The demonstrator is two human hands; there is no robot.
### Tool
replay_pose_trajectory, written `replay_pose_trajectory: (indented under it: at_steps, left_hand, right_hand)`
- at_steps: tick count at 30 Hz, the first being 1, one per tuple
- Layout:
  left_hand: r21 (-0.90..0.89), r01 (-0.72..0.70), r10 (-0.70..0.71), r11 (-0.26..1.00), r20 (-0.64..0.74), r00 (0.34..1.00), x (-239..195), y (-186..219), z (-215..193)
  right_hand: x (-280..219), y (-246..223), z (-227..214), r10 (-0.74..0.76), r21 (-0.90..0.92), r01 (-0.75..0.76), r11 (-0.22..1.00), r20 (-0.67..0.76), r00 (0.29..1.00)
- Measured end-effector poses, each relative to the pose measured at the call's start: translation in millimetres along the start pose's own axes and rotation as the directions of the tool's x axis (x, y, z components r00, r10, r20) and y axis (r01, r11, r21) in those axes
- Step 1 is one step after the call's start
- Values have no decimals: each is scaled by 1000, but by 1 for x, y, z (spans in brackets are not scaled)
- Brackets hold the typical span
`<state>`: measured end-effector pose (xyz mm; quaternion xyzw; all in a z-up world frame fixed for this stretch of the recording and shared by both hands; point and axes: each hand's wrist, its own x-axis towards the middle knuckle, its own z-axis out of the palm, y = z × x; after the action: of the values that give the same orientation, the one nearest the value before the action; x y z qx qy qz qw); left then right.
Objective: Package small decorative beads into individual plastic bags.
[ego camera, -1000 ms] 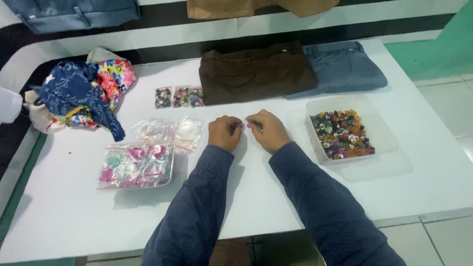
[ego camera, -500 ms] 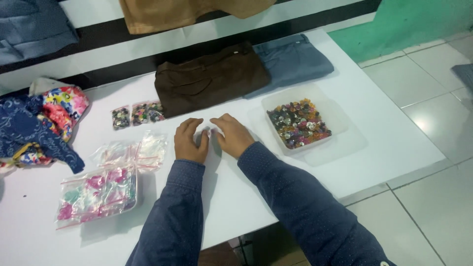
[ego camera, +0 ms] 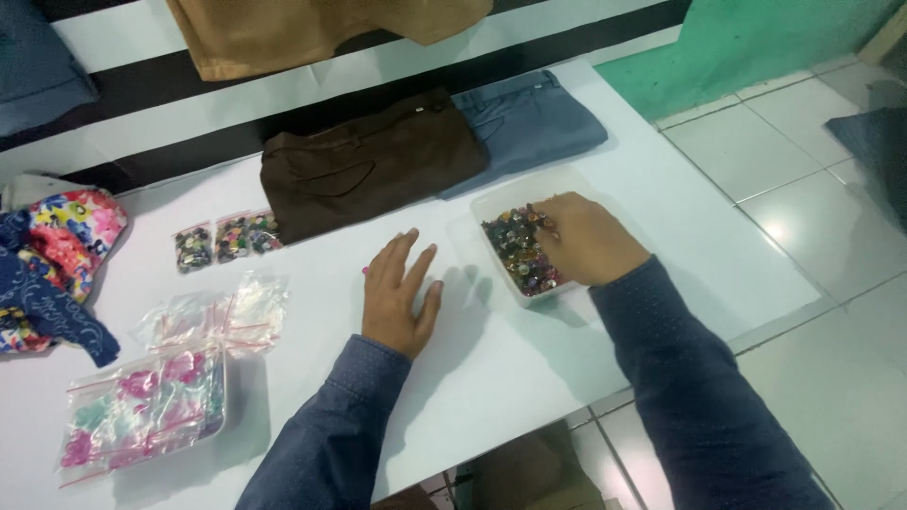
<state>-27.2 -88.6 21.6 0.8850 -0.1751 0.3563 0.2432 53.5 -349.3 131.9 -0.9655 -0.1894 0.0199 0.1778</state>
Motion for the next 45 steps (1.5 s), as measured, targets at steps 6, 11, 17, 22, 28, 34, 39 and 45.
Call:
replay_pose_trajectory:
  at_steps: [6, 11, 17, 22, 28, 34, 39, 45]
  left_hand:
    - [-138, -110, 138, 984, 208, 968, 57, 55, 27]
    - [10, 24, -25, 1000, 537, 843, 104, 54, 102]
    - [136, 4, -100, 991, 710, 697, 122, 45, 177]
    - [188, -12, -127, 982, 708, 694, 130, 54, 159]
    - [192, 151, -241, 970, 654, 718, 139, 64, 99]
    - [80, 215, -223, 973, 535, 815, 130, 56, 75]
    - [-220, 207, -105, 953, 400, 910, 110, 39, 95]
    - [-324, 246, -120, 913, 363, 924, 109, 41, 81]
  right_hand:
    - [-5, 14, 7, 121, -62, -110, 992, 217, 969]
    - [12, 55, 22, 204, -133, -182, 974, 178, 963]
    - [38, 75, 43, 195, -179, -161, 971, 193, 962]
    - [40, 67, 47, 112, -140, -88, 986, 174, 978]
    - [28, 48, 19, 85, -5, -86, 996, 166, 982]
    - [14, 44, -22, 56, 135, -71, 988, 111, 992]
    - [18, 23, -21, 60, 13, -64, 998, 204, 977]
    - [51, 59, 51, 51, -119, -30, 992, 178, 983]
